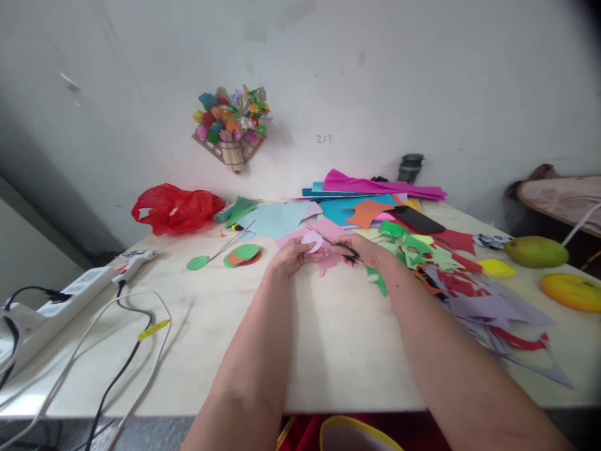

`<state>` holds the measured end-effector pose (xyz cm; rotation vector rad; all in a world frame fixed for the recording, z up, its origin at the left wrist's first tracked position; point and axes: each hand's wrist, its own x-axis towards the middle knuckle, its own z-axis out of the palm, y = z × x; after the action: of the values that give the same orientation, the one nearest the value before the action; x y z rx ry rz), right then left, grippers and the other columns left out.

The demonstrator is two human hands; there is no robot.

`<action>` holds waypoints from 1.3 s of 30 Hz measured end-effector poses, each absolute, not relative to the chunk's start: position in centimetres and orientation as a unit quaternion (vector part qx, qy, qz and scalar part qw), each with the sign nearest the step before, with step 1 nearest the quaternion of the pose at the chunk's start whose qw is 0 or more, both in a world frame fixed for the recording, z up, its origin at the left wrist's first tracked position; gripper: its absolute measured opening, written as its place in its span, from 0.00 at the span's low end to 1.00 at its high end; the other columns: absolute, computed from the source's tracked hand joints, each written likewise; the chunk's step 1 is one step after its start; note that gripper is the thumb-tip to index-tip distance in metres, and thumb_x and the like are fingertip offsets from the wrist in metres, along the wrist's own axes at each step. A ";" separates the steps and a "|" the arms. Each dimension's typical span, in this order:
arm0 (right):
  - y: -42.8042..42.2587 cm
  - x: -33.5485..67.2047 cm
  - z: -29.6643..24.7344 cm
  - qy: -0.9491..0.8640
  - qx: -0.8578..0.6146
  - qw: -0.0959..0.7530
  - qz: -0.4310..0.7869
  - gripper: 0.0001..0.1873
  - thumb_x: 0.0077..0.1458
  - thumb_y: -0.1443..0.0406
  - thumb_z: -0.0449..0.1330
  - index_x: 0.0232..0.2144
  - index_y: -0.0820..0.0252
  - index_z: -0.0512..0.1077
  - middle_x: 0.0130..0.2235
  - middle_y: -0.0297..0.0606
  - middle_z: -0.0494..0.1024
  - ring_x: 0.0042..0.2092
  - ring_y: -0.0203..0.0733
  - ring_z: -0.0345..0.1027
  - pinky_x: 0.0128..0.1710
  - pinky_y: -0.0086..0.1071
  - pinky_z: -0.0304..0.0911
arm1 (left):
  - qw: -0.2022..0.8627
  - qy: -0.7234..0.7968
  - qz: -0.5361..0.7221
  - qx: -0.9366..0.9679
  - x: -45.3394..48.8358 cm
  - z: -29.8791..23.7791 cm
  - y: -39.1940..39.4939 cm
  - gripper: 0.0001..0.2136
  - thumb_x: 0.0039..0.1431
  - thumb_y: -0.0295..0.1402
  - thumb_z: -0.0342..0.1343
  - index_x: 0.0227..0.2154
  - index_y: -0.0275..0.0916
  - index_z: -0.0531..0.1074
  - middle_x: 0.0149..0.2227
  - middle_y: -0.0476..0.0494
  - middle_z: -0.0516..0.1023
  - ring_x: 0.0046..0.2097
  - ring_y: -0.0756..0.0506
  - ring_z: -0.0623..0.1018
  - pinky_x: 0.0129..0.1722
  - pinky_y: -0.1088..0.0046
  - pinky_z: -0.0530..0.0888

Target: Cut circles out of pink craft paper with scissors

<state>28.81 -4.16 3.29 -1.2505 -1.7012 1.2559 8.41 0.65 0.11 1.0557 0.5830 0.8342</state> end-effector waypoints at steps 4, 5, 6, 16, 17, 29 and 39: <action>-4.1 28.8 3.2 -0.649 -0.483 0.333 0.484 0.15 0.42 0.58 0.65 0.22 0.61 0.64 0.14 0.26 0.63 0.14 0.28 0.56 0.13 0.23 0.44 | 0.743 0.266 0.378 0.483 8.3 0.0 0.7 0.06 0.54 0.24 0.60 0.35 0.26 0.76 0.29 0.33 0.81 0.32 0.42 0.82 0.43 0.64 0.78; -4.0 28.8 3.2 -0.649 -0.481 0.334 0.486 0.15 0.42 0.58 0.65 0.21 0.61 0.64 0.14 0.26 0.63 0.14 0.28 0.56 0.13 0.23 0.45 | 0.744 0.266 0.378 0.483 8.3 0.0 0.8 0.07 0.54 0.24 0.59 0.35 0.26 0.76 0.29 0.32 0.81 0.32 0.41 0.82 0.43 0.63 0.77; -3.9 28.9 3.1 -0.650 -0.478 0.333 0.487 0.16 0.42 0.58 0.65 0.21 0.60 0.64 0.14 0.26 0.63 0.15 0.28 0.56 0.13 0.23 0.46 | 0.744 0.267 0.377 0.483 8.3 0.1 0.7 0.07 0.54 0.24 0.59 0.36 0.26 0.76 0.30 0.32 0.81 0.32 0.41 0.82 0.43 0.63 0.77; -3.5 29.4 2.4 -0.673 -0.457 0.338 0.473 0.17 0.41 0.58 0.67 0.22 0.61 0.64 0.16 0.25 0.63 0.16 0.27 0.55 0.15 0.23 0.50 | 0.750 0.262 0.371 0.480 8.0 0.4 0.6 0.08 0.52 0.22 0.59 0.37 0.28 0.73 0.29 0.34 0.81 0.30 0.43 0.82 0.39 0.66 0.78; -3.5 29.4 2.4 -0.674 -0.462 0.338 0.468 0.16 0.41 0.58 0.68 0.22 0.61 0.65 0.16 0.26 0.63 0.16 0.27 0.55 0.14 0.23 0.50 | 0.751 0.262 0.370 0.480 8.0 0.4 0.6 0.08 0.52 0.22 0.59 0.37 0.28 0.73 0.29 0.34 0.81 0.30 0.43 0.82 0.39 0.67 0.78; -3.9 29.5 3.1 -0.678 -0.475 0.328 0.455 0.18 0.37 0.58 0.70 0.24 0.63 0.68 0.17 0.28 0.66 0.16 0.27 0.55 0.14 0.24 0.50 | 0.761 0.256 0.355 0.480 7.6 0.5 0.6 0.07 0.50 0.21 0.59 0.33 0.31 0.69 0.25 0.38 0.79 0.28 0.43 0.81 0.35 0.68 0.79; -4.4 29.7 3.7 -0.660 -0.493 0.309 0.475 0.17 0.36 0.59 0.70 0.25 0.64 0.70 0.16 0.27 0.65 0.15 0.26 0.53 0.14 0.24 0.49 | 0.762 0.254 0.338 0.490 7.4 0.5 0.8 0.09 0.49 0.22 0.61 0.34 0.32 0.69 0.25 0.38 0.79 0.29 0.43 0.81 0.32 0.71 0.78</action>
<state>29.74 -4.37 3.68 -1.3017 -1.7452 1.2550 7.43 0.75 0.50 1.0670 0.5526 0.7346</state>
